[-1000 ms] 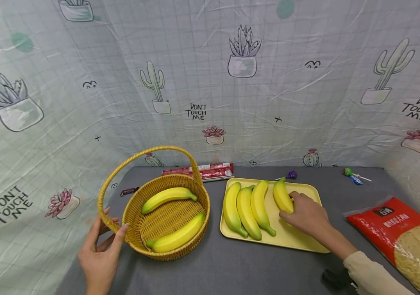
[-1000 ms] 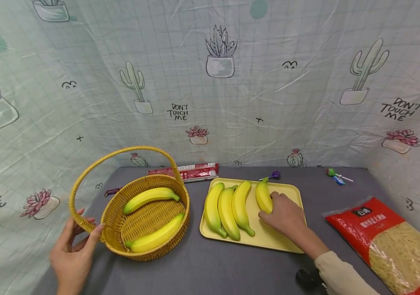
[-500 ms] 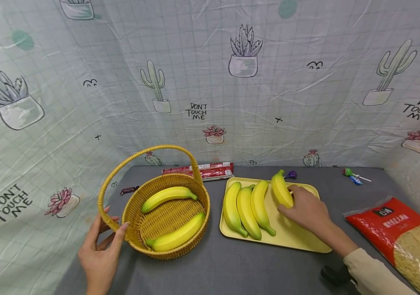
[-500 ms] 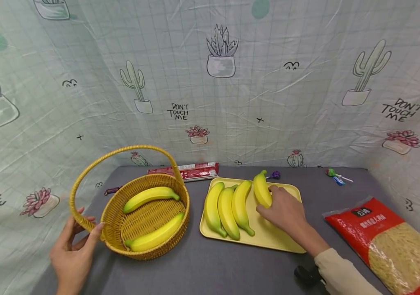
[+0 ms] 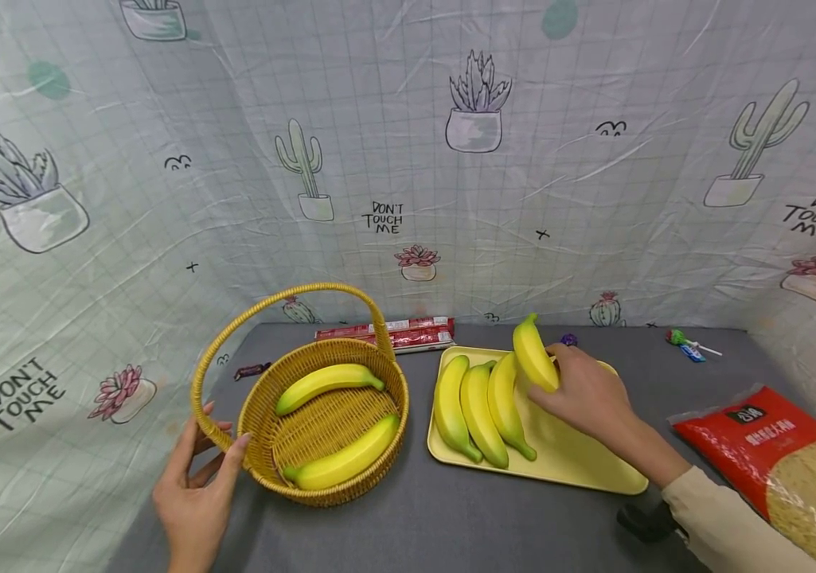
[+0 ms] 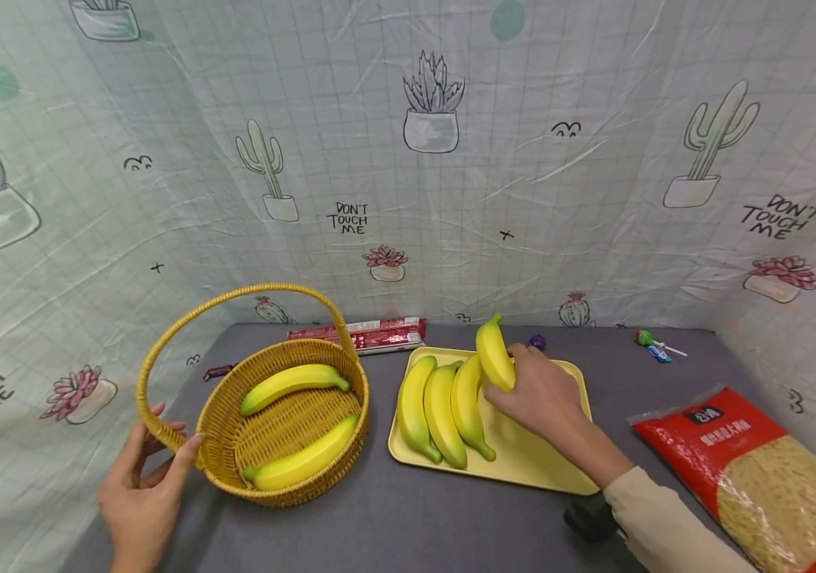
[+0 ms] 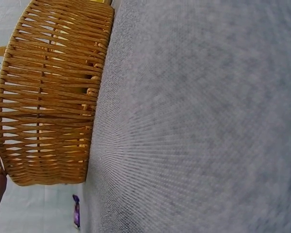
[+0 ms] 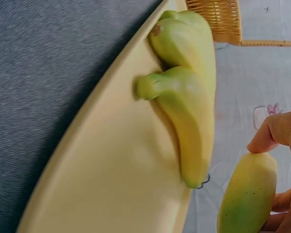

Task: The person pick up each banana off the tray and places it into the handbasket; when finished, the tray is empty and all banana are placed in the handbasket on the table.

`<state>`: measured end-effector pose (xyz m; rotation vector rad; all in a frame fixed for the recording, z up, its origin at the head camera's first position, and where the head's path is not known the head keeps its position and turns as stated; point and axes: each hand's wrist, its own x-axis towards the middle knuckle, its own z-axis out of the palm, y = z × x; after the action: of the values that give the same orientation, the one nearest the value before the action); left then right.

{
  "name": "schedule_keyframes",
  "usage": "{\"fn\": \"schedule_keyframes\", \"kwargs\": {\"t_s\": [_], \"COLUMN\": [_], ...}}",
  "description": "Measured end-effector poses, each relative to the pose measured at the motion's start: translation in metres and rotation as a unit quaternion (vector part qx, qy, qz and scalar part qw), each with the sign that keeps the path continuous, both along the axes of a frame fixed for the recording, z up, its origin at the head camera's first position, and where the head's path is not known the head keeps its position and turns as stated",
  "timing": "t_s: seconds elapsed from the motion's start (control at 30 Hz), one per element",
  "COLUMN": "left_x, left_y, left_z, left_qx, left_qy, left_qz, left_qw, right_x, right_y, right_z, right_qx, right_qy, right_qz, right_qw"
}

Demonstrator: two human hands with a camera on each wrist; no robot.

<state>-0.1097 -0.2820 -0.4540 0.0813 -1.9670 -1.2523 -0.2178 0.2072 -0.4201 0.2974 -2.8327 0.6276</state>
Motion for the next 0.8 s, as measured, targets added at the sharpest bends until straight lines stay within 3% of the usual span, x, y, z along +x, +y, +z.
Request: {"fn": "schedule_keyframes", "kwargs": {"t_s": [0.3,0.8], "left_x": [0.000,-0.001], "left_y": [0.000,-0.002], "left_z": [0.001,-0.001], "left_qx": [0.001,0.000], "left_qy": [0.001,0.000], "left_qz": [0.001,0.000], "left_qw": [1.0000,1.0000], "right_x": [0.003,0.015], "right_y": [-0.013,-0.037], "right_z": [0.020,0.041], "right_qx": [0.010,-0.002], "right_qy": [-0.006,0.017], "right_qz": [0.012,0.071], "right_qw": [0.9999,0.9973]}}
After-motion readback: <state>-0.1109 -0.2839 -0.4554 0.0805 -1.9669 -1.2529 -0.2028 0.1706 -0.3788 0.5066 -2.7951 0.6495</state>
